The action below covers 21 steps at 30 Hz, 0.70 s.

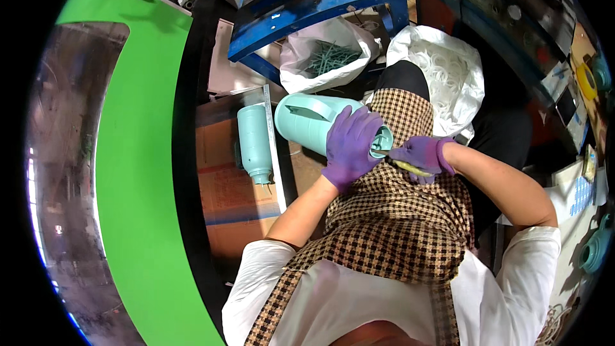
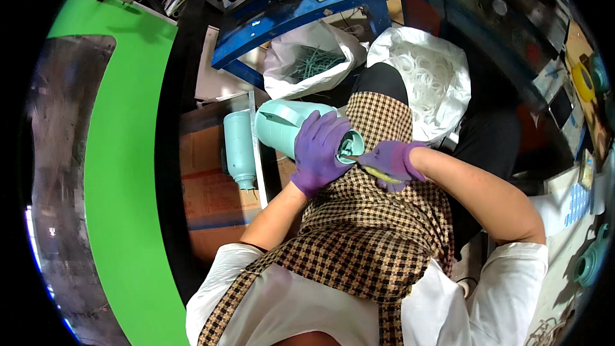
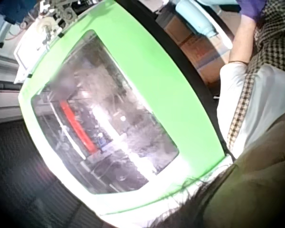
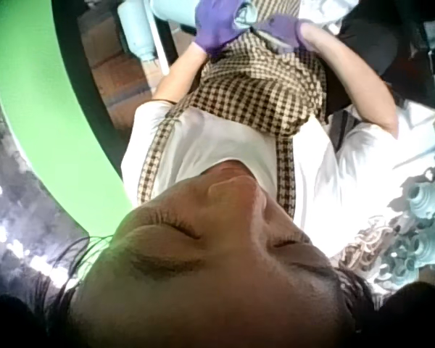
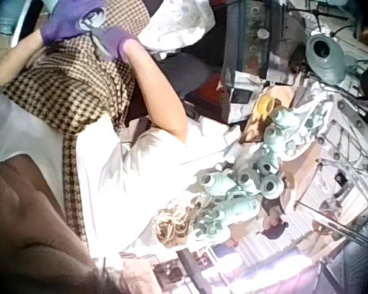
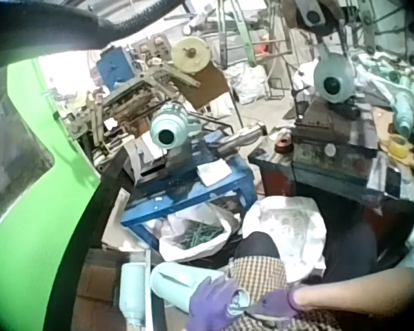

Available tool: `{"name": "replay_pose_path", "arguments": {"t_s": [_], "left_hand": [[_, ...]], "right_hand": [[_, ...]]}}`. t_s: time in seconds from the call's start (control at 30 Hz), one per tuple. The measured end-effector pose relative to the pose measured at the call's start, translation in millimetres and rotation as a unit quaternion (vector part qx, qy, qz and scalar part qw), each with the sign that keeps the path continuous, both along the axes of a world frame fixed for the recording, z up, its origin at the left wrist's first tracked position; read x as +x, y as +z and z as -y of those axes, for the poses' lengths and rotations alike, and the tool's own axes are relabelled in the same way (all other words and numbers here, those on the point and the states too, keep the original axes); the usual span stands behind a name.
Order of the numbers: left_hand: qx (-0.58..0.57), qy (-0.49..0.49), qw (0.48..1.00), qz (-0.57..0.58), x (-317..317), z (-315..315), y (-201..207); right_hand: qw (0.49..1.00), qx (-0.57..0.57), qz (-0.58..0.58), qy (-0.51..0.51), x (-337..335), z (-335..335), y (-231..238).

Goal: The person assembles light green plastic sprayers by inserting a white plastic ring into the neck of the sprayer body, then attaching a beige handle. The person repeats this process for multiple units, placing the finished sprayers on a nearby table.

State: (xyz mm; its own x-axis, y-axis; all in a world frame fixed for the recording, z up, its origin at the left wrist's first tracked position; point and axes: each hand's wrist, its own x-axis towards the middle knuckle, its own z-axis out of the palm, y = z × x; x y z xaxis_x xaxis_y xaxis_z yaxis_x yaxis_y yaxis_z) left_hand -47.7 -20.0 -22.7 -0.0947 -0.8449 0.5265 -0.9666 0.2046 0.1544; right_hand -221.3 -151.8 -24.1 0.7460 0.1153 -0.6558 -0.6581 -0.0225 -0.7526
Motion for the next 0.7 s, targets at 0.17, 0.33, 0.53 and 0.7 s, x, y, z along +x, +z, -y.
{"name": "replay_pose_path", "arguments": {"t_s": [0.17,0.33,0.53,0.7], "left_hand": [[-0.077,0.005,0.997,0.014,3,-10,-9],[-0.126,-0.010,0.992,0.000,14,-5,-19],[-0.094,-0.043,0.992,0.073,14,3,-15],[-0.191,0.037,0.978,-0.079,2,7,-12]], "right_hand": [[0.972,0.176,-0.050,-0.149,-7,-43,-23],[0.879,0.372,0.006,-0.297,7,-66,2],[0.990,-0.030,-0.066,-0.120,7,-22,16],[0.862,0.449,0.144,-0.187,10,-52,14]]}}
